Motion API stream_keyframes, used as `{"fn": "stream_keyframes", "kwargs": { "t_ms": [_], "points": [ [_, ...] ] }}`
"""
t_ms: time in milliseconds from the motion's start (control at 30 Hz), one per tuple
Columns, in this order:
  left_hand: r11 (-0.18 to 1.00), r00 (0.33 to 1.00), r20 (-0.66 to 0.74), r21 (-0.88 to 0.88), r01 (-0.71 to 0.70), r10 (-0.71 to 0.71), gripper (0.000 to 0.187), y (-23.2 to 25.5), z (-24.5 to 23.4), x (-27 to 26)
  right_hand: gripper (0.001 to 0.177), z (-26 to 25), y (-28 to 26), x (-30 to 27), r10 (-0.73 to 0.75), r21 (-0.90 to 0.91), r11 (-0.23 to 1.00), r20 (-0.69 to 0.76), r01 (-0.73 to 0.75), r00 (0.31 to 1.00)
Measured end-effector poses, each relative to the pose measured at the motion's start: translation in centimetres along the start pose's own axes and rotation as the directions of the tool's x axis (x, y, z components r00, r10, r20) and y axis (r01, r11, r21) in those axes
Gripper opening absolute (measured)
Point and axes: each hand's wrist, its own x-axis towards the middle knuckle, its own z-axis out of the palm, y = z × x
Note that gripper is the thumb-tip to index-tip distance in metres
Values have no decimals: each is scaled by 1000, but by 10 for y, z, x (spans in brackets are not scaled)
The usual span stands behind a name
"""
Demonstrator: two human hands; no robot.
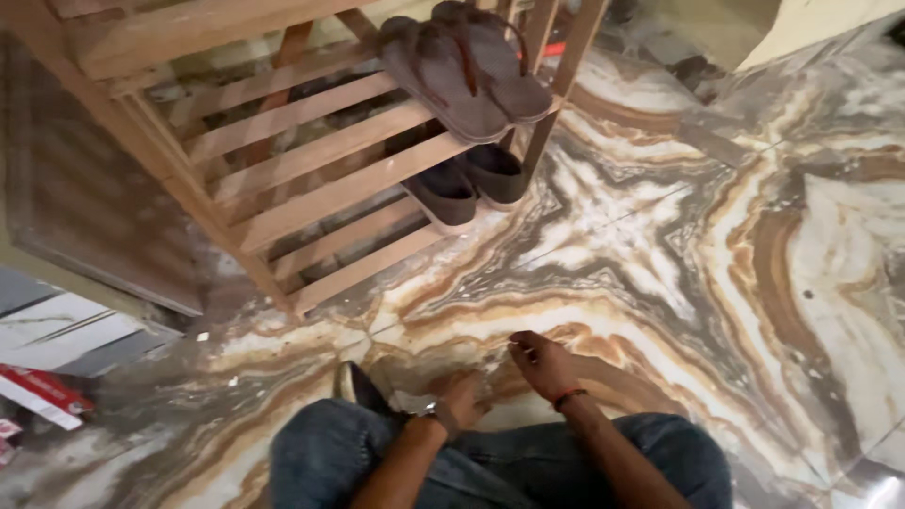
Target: The person sits on the floor and repeatedly removes shoes and flip-flops from a wooden shoe rack, places them on the floor, and then returns them to the rack in a different arrangement.
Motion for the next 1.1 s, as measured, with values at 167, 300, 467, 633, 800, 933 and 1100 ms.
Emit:
{"fn": "stream_keyframes", "kwargs": {
  "t_ms": [167,300,467,633,800,933,1100],
  "points": [
    [997,991,115,-10,73,-71,49,24,-17,1,31,15,7,26,-22,-41,999,9,23,1000],
    [977,929,302,83,197,-213,51,53,-69,-4,26,27,-6,97,-176,-25,984,-98,174,980],
    [993,964,236,40,115,-122,56,67,-78,-1,36,44,-34,206,-35,-86,996,-220,17,975],
    [995,982,161,1,104,-103,60,52,-47,7,76,70,-47,269,-204,42,968,-448,248,870],
    [989,974,171,-8,150,-147,63,48,-30,18,47,72,-42,285,-18,68,996,-486,59,874],
    [985,958,236,-22,173,-163,63,50,-41,22,29,55,-47,251,5,-60,998,-360,-29,933],
    [972,966,117,81,222,-231,64,58,-73,20,32,32,-62,130,-10,2,1000,-255,11,967]
  ]
}}
